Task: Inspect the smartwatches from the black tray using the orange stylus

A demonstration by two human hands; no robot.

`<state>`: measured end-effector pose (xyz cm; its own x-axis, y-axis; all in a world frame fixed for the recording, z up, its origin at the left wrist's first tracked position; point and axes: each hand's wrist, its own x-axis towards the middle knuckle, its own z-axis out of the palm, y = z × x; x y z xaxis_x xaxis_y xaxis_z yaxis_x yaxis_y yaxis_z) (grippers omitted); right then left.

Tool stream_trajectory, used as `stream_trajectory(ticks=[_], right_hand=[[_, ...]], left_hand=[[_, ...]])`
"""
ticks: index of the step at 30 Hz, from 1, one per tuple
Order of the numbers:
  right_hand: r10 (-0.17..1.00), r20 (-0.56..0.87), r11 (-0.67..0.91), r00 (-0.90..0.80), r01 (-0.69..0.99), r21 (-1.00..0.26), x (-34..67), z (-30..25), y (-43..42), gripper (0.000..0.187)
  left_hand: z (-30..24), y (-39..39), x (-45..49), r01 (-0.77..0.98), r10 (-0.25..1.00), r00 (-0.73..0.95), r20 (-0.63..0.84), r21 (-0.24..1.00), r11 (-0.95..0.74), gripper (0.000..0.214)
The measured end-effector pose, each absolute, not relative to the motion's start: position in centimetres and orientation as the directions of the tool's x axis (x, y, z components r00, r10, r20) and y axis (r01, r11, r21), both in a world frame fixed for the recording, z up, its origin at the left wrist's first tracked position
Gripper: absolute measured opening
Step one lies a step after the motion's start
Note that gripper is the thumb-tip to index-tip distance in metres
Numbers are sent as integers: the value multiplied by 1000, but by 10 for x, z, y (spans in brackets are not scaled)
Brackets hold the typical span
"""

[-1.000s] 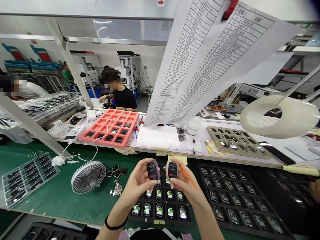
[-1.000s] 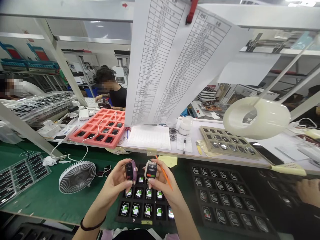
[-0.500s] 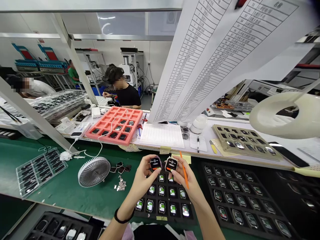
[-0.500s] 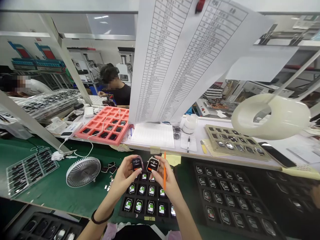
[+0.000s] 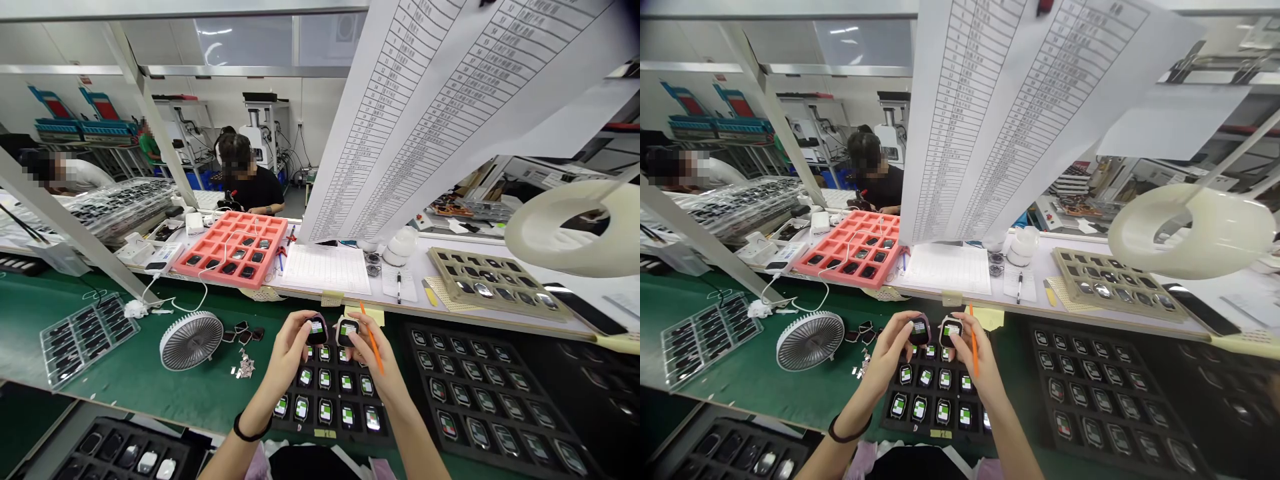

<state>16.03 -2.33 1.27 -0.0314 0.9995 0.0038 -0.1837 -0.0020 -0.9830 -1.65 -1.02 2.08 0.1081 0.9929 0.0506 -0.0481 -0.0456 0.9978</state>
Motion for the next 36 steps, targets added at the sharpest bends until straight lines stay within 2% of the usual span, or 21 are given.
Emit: stream_trajectory(ticks=[6,13,20,31,36], right_hand=[[1000,-22,-22,-1,-172,-985,159,14,-23,28],[998,7,-3,-57,-174,-985,162,4,-19,45],[999,-37,-31,28,-194,-981,159,7,-21,29],[998,-34,-26,44,-176,-984,155,3,-18,31],[997,-60,-46,50,-244,-969,152,8,-21,30]], left_hand=[[18,-9,-14,-47,993,115,32,999,-26,35],[15,-9,-12,-82,987,156,31,996,-18,45],[13,-8,-12,-46,996,83,12,999,-8,34],[12,-7,-8,-60,995,96,-36,997,42,38],[3,-5,-10,-27,991,124,-39,999,43,40]])
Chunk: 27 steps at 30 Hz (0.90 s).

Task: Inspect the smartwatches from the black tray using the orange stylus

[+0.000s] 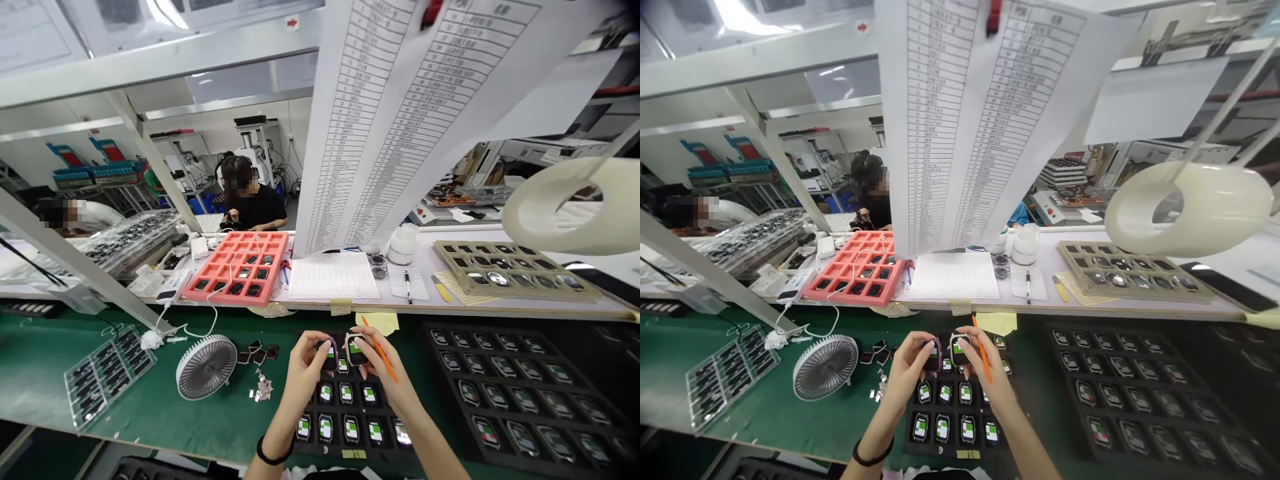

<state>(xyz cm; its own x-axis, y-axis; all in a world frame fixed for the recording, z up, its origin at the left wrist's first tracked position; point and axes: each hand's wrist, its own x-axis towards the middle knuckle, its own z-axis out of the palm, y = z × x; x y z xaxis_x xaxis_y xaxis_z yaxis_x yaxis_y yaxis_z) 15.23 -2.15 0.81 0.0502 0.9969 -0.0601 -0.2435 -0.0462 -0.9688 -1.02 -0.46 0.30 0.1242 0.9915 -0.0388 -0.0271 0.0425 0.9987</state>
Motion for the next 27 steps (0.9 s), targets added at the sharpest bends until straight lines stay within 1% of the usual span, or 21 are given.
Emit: stream_trajectory(ticks=[5,9,15,20,24,27], right_hand=[[998,-55,-43,28,-319,-947,151,8,-22,32],[998,-44,-24,50,-348,-937,154,6,-21,34],[998,-52,-36,41,-321,-946,159,11,-27,28],[999,-41,-42,-11,-292,-956,161,12,-28,31],[999,-32,-34,-12,-254,-967,160,8,-28,28],[999,-36,-35,-1,-242,-970,160,6,-29,28]], left_hand=[[4,-3,-12,38,993,120,-21,999,17,41],[6,-1,-8,56,991,128,-28,998,21,39],[7,-3,-2,31,984,178,-20,999,14,35],[8,-6,-1,4,974,226,6,1000,-7,31],[4,-7,-4,40,974,221,39,998,-49,36],[4,-7,-5,19,978,206,22,999,-26,33]])
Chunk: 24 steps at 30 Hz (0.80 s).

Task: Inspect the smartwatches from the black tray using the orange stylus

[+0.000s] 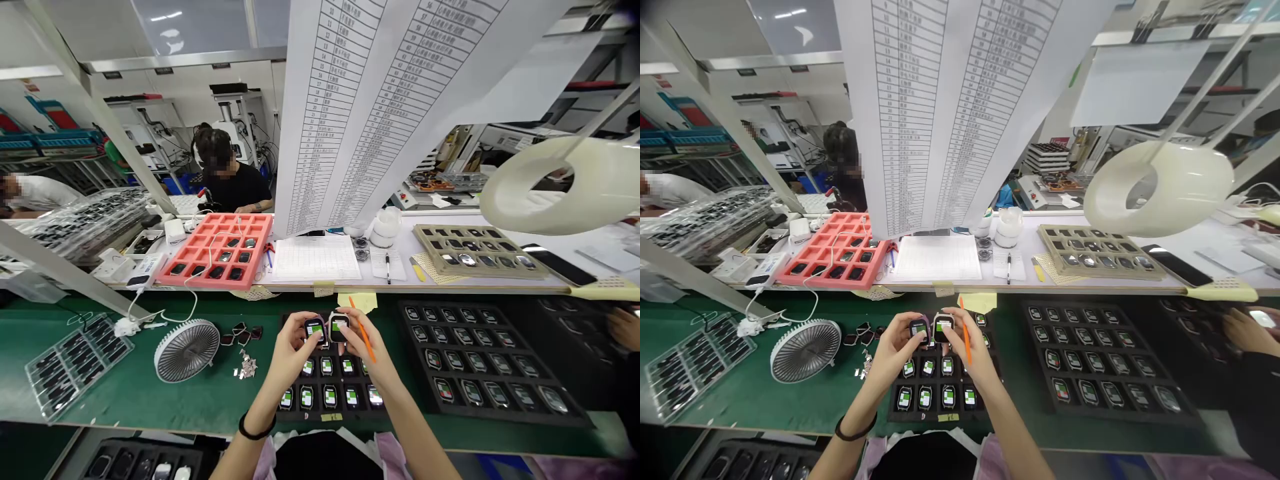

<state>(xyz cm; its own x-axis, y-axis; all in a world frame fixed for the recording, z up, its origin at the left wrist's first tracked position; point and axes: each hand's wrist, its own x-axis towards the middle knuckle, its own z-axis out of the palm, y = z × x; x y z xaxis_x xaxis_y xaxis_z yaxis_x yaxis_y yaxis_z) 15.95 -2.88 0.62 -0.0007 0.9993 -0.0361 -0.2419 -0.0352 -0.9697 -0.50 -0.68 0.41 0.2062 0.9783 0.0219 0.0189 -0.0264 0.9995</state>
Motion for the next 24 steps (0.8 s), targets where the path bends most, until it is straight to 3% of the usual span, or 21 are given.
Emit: stream_trajectory(ticks=[9,14,16,20,24], right_hand=[[999,-49,-47,5,-225,-973,160,0,-28,27],[995,-95,-83,34,-250,-965,158,-9,-25,33],[990,-137,-122,30,-291,-949,155,-13,-26,36],[979,-202,-185,-2,-409,-893,145,-14,-28,37],[943,-333,-285,19,-477,-832,138,-19,-32,39]], left_hand=[[5,-7,-9,6,972,236,16,1000,-18,30],[1,-10,-8,78,938,327,114,986,-147,50],[0,-11,-6,208,925,337,176,944,-255,44],[-9,-12,-1,473,860,377,343,727,-498,43],[-11,-5,-2,497,808,507,300,664,-559,62]])
